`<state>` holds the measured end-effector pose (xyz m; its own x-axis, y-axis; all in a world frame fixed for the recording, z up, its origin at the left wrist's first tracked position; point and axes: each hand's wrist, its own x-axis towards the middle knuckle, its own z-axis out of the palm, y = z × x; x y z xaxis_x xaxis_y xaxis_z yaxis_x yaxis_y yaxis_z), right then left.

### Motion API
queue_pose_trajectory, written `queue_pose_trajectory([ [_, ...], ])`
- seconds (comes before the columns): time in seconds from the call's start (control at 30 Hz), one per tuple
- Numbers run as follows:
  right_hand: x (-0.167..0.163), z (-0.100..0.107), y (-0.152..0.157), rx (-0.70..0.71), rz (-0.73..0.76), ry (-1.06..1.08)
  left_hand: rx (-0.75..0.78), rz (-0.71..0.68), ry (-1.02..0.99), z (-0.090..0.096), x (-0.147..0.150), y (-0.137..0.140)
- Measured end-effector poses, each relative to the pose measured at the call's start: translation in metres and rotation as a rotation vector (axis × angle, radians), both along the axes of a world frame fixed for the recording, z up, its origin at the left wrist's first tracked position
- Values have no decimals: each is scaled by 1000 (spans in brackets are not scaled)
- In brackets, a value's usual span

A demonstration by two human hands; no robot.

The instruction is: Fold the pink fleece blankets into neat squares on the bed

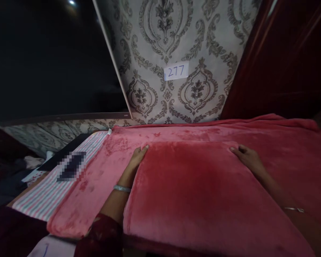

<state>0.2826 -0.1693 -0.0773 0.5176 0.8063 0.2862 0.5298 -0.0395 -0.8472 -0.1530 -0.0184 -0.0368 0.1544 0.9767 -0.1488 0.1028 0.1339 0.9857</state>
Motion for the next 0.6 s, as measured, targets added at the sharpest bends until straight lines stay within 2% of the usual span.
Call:
queue_pose_trajectory([
  [0.13,-16,13,-10,-29,-36,150,-160,-143,-158,3,-7,-3],
  [0.27,-33,37,-30,-101,103,417,-278,-248,-254,15,-8,-13],
  [0.4,-35,46,-39,-205,153,459,-225,-203,-136,27,-1,-24],
  [0.6,-21,34,-37,-216,161,601,-55,-88,77,31,7,-26],
])
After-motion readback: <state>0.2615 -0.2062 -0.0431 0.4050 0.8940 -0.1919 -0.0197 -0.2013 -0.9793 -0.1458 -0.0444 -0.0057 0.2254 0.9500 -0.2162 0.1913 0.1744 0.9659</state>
